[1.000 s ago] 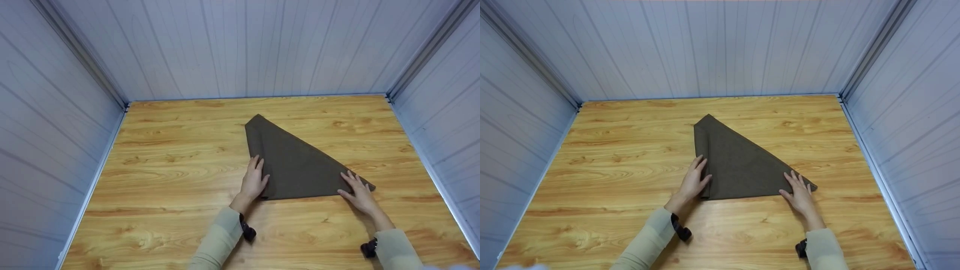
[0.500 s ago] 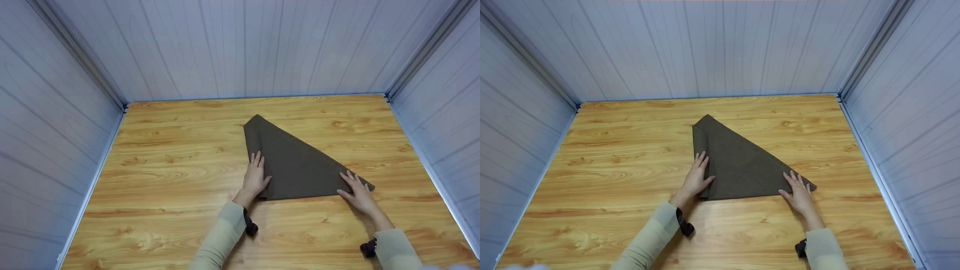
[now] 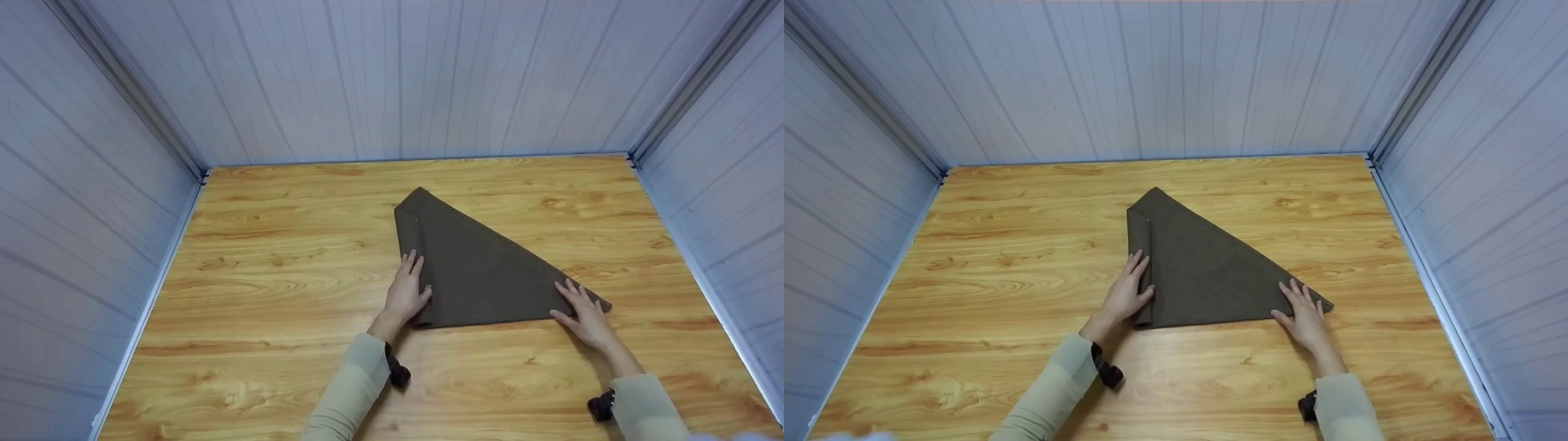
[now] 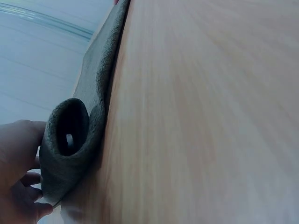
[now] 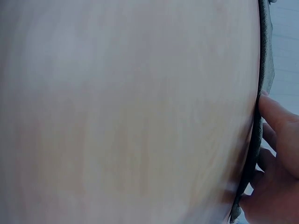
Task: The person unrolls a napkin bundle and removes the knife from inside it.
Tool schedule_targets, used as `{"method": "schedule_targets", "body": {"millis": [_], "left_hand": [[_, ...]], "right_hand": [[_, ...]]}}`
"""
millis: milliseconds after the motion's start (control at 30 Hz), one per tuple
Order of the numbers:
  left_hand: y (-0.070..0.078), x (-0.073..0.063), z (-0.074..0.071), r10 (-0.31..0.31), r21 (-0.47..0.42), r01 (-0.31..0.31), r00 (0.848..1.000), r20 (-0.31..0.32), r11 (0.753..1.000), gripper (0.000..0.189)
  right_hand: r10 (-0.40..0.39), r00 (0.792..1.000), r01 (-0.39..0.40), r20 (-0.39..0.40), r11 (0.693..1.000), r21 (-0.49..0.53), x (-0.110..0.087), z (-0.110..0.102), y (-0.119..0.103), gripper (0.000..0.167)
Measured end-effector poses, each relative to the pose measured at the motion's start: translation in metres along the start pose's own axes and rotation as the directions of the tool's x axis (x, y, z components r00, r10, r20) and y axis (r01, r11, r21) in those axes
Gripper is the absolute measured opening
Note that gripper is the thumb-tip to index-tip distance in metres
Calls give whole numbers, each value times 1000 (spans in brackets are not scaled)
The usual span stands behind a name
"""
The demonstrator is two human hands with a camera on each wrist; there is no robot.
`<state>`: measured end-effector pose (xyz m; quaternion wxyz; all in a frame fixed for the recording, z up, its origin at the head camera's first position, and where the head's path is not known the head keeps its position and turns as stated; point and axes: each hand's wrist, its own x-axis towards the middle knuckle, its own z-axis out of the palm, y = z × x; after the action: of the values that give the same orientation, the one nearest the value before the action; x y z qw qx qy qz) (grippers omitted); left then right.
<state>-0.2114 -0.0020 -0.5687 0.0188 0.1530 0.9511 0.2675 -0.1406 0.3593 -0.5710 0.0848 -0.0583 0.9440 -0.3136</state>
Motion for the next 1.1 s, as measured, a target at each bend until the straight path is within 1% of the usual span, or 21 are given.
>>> {"method": "schedule_targets", "body": {"millis": [267,433,567,667,833,933,1033,1100], "left_hand": [[-10,-5,-7,-5,-45,4,1000,-7,999,58],[-19,-10,-12,5,-88,-6,1000,-11,996,58],[-27,-14,-16,6,-118,-6,1000,-1,993,58],[-34,-17,-18,23,-130,-23,1000,2,991,58],[-48,-22,-20,53,-111,-53,999,-6,992,59],[-55,-25,-22,59,-94,-60,998,-10,994,58],[-57,-26,-23,56,-78,-57,998,-12,995,57],[-55,-26,-24,61,-64,-62,998,-20,996,57]], "right_hand": [[-7,1000,7,-7,1000,0,1,1,-1,66],[-5,1000,5,-5,1000,6,0,1,-1,67],[-3,1000,3,-5,1000,7,0,1,-2,67],[-1,1000,1,-5,1000,7,0,1,-2,67],[5,1000,-5,-2,1000,-1,0,1,-2,67],[5,1000,-5,-6,1000,-4,0,1,-1,67],[4,1000,-4,-10,1000,-1,0,1,-1,66],[0,1000,0,-13,1000,-1,0,1,0,66]]}}
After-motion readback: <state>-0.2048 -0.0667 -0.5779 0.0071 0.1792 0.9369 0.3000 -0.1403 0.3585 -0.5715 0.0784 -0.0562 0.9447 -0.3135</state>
